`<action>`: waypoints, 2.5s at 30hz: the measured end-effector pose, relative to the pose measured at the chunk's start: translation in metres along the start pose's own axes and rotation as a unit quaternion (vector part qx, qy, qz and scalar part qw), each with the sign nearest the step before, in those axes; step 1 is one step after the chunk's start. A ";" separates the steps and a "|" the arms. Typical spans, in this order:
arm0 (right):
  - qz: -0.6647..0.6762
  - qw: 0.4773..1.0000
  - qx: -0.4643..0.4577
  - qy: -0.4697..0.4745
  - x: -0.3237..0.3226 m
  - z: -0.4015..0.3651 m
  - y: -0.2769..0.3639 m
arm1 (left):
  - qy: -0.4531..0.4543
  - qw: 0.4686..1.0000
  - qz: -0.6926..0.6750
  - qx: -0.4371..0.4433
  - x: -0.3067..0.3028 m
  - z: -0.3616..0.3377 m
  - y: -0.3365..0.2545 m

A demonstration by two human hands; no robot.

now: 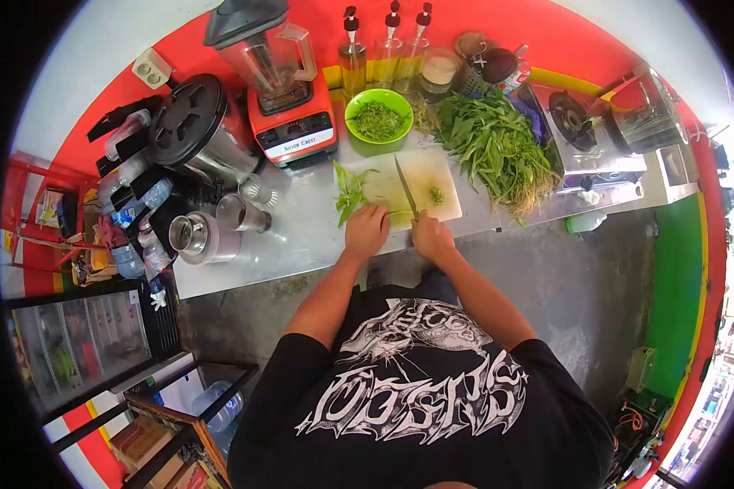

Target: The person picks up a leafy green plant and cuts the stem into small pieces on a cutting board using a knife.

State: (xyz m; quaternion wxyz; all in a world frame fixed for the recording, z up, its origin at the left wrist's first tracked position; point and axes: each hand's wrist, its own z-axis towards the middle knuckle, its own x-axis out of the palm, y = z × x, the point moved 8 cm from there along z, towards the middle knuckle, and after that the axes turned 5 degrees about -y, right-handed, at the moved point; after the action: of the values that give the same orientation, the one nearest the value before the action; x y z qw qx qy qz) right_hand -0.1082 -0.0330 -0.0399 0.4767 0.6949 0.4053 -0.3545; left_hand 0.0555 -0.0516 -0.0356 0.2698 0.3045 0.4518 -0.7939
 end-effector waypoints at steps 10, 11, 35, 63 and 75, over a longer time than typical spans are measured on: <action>-0.101 0.994 0.009 0.037 0.004 -0.017 -0.005 | 0.037 0.999 0.031 0.014 0.007 0.005 -0.002; -0.101 0.994 0.011 0.039 0.010 -0.018 -0.007 | 0.052 0.998 0.040 0.013 0.010 0.006 -0.003; -0.050 0.997 -0.031 0.043 0.006 0.004 0.006 | 0.024 0.996 0.083 0.021 0.013 0.003 -0.008; -0.035 0.999 -0.012 0.002 0.028 0.014 0.006 | 0.006 0.997 0.072 0.034 0.010 0.003 -0.008; -0.069 0.996 -0.059 -0.017 0.021 0.012 0.014 | 0.016 0.997 0.068 0.026 0.011 0.003 -0.006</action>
State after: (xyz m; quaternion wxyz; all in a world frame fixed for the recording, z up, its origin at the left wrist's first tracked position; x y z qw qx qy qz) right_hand -0.0877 -0.0427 -0.0564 0.4980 0.6299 0.4643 -0.3737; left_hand 0.0427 -0.0535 -0.0389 0.3085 0.3539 0.4135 -0.7801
